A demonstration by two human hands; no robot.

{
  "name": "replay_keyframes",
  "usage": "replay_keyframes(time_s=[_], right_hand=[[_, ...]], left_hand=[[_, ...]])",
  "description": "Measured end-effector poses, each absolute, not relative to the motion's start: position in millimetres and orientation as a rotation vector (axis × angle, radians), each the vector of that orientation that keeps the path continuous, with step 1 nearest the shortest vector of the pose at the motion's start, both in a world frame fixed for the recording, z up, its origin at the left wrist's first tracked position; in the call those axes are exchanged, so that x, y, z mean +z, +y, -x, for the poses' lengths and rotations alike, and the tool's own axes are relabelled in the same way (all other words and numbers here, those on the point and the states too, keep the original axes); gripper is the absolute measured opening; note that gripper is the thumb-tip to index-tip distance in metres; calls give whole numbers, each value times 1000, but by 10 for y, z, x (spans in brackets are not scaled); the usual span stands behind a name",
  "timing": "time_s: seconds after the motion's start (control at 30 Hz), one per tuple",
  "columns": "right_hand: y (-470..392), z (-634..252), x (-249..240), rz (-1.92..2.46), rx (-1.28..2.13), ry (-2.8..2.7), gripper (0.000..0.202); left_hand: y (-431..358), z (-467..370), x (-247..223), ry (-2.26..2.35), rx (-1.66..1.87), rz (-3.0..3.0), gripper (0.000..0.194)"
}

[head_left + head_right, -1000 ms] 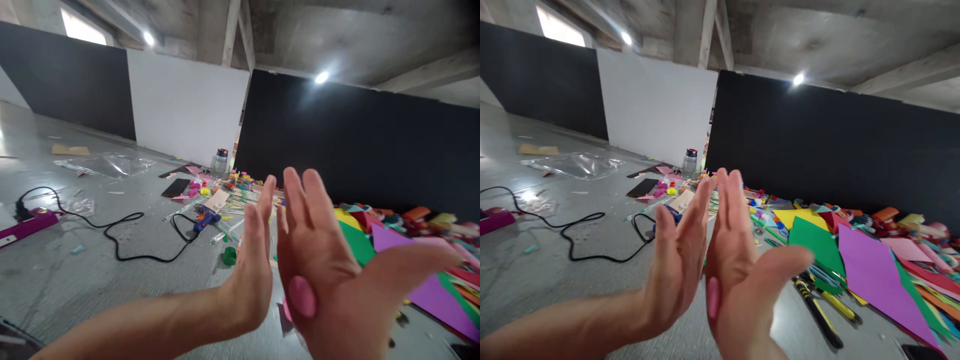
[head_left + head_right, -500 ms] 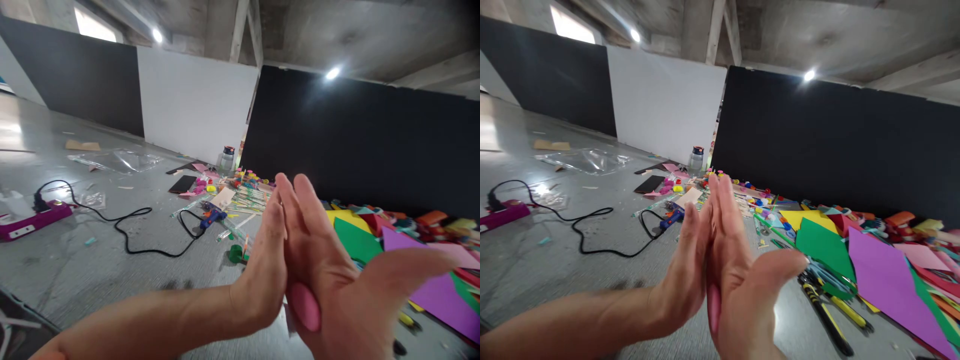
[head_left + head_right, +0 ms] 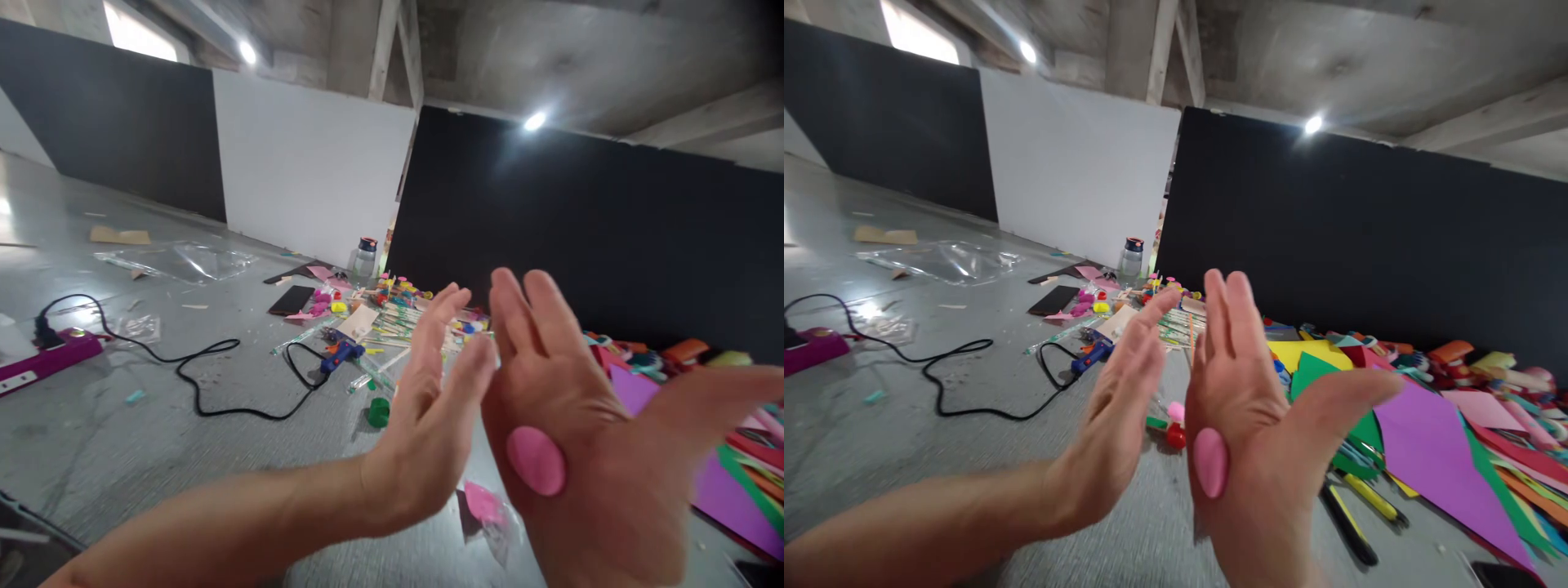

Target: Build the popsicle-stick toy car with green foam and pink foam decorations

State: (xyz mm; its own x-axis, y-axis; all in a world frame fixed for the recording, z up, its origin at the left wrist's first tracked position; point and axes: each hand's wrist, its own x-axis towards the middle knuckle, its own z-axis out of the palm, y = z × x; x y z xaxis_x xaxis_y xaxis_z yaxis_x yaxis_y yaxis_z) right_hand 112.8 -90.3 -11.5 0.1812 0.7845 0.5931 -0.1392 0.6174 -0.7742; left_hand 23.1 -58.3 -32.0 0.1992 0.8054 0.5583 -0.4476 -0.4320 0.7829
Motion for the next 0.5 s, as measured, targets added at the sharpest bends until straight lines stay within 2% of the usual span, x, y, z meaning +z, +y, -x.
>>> replay_keyframes(time_s=[0.07,0.2,0.37,0.5], right_hand=[[-901,-1196,-62,608,656,-1164,97],[-895,-1266,-56,618,492,-1201,102],[-883,-1271,-63,686,284,-1258,105],[-877,-1261,-45,735,186,-1292,100]], left_hand=[[-569,-203,-276,409,1451,-1575,32],[-585,-172,-238,380,1133,-1643,21],[-584,-191,-218,282,856,-1485,27],[-541,-208,-193,303,784,-1335,29]])
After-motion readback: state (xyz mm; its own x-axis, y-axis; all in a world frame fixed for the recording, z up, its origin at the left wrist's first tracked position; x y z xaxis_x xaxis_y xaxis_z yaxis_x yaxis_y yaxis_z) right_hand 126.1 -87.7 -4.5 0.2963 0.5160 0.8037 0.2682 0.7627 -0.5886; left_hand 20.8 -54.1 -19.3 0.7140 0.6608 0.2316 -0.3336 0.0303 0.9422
